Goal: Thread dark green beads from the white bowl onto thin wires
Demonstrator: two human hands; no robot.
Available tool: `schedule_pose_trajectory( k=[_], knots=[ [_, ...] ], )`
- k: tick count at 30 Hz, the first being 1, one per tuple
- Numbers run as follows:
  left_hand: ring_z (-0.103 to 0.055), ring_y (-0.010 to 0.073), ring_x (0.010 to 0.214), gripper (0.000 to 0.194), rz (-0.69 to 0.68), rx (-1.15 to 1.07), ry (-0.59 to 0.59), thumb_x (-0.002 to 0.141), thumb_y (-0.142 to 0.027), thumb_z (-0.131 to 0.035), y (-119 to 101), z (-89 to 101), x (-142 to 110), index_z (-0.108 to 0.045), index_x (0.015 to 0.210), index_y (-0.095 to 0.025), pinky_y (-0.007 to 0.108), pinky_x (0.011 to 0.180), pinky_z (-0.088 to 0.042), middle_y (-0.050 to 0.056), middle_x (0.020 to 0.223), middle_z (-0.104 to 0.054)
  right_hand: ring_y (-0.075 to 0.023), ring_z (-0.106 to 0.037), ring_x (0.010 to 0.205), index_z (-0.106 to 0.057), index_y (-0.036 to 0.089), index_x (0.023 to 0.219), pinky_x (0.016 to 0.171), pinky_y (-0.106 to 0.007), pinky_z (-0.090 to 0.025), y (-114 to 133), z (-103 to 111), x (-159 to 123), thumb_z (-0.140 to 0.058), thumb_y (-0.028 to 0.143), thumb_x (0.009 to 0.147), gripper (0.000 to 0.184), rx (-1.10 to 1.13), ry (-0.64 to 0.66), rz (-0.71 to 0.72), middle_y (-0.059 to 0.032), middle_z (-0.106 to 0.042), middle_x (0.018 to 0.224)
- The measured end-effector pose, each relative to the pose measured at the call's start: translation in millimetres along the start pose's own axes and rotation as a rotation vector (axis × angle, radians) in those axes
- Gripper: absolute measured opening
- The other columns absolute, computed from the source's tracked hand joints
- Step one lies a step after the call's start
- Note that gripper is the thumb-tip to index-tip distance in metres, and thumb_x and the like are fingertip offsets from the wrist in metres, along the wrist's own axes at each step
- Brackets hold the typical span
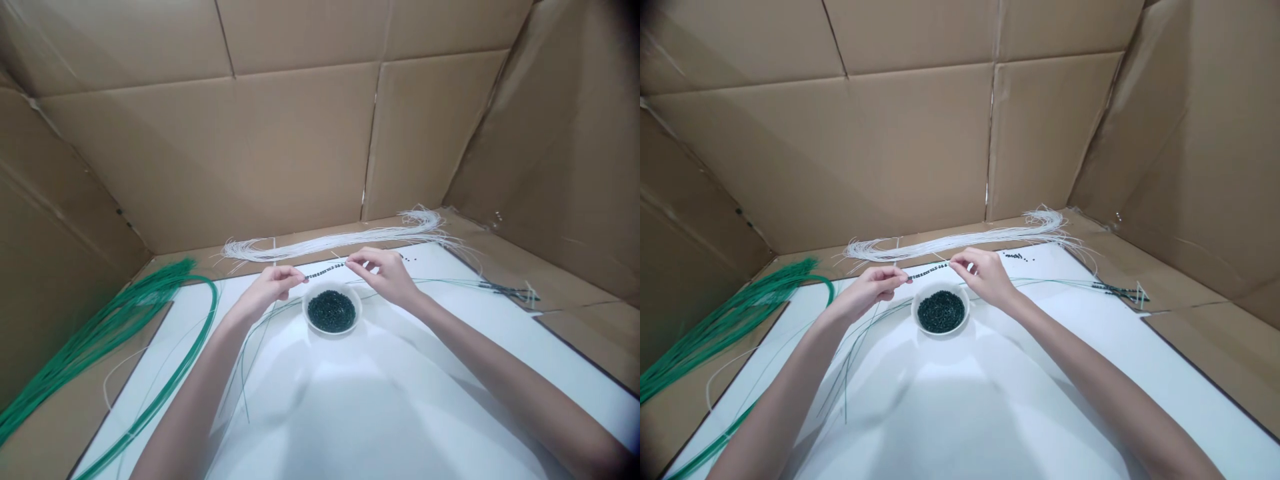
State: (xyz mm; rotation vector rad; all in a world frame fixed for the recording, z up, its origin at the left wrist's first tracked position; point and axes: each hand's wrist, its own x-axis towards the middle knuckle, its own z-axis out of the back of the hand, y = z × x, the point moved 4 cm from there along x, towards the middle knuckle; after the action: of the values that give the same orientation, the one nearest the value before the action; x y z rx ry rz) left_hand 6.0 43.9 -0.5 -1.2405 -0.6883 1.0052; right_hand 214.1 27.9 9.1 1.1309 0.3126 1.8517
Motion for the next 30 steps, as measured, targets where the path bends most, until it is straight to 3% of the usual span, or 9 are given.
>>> schedule_pose_trajectory(
  k=[5,10,16,24,27,30],
  knots=[
    [-0.024,0.0042,0.047,0.028,-0.033,-0.030,-0.127,0.065,-0.038,-0.063,-1.4,1.6,1.5,-0.063,0.072,-0.011,0.021,0.044,-0.017,-0.002,0.057,-0.044,-0.0138,-0.058,0.063,-0.067,0.015,0.076,0.056,-0.028,-0.050,-6.2,-3.0,0.2,-0.059,0.038,0.072,0.024,0.220,0.056,-0.136,-0.0063,-0.067,0.077],
    [-0.027,0.0049,0.049,0.031,-0.053,-0.036,-0.154,0.065,-0.041,-0.063,-0.5,-1.3,1.2,-0.065,0.076,-0.012,0.020,0.045,-0.020,-0.002,0.059,-0.046,-0.0153,-0.059,0.069,-0.065,0.014,0.097,0.055,-0.029,-0.052,-13.7,-14.9,-1.0,-0.070,0.038,0.059,0.044,0.472,0.131,-0.246,-0.0096,-0.065,0.096],
    [-0.030,0.0058,0.052,0.035,-0.046,-0.023,-0.081,0.068,-0.043,-0.061,-0.1,-11.6,1.1,-0.067,0.082,-0.012,0.020,0.048,-0.024,-0.001,0.060,-0.047,-0.0135,-0.057,0.065,-0.070,0.014,0.078,0.053,-0.024,-0.047,-10.1,-14.2,-1.9,-0.065,0.036,0.067,0.025,0.393,0.123,-0.167,-0.0065,-0.066,0.076],
    [-0.039,0.0075,0.054,0.028,-0.061,0.012,-0.173,0.063,-0.038,-0.065,-3.2,-7.1,0.8,-0.065,0.075,-0.012,0.021,0.051,-0.030,0.001,0.062,-0.052,-0.0125,-0.056,0.058,-0.067,0.015,0.070,0.053,-0.026,-0.046,-7.3,-2.5,0.7,-0.063,0.035,0.068,0.021,0.257,0.061,-0.137,-0.0047,-0.066,0.071],
    [-0.032,0.0056,0.049,0.028,-0.084,-0.022,-0.189,0.064,-0.038,-0.064,-2.4,-10.3,1.3,-0.065,0.074,-0.012,0.020,0.047,-0.024,-0.002,0.057,-0.047,-0.0146,-0.060,0.068,-0.063,0.016,0.083,0.063,-0.029,-0.050,-0.9,-4.3,-1.1,-0.063,0.032,0.067,0.022,0.256,0.089,-0.082,-0.0055,-0.067,0.081],
    [-0.025,0.0045,0.047,0.028,-0.088,-0.059,-0.172,0.065,-0.039,-0.064,-3.3,-18.7,-0.9,-0.066,0.075,-0.013,0.021,0.046,-0.019,-0.004,0.053,-0.044,-0.0169,-0.063,0.082,-0.053,0.020,0.108,0.077,-0.032,-0.048,10.8,-8.1,-4.6,-0.067,0.029,0.065,0.046,0.262,0.145,0.026,-0.0047,-0.068,0.092]
  ],
)
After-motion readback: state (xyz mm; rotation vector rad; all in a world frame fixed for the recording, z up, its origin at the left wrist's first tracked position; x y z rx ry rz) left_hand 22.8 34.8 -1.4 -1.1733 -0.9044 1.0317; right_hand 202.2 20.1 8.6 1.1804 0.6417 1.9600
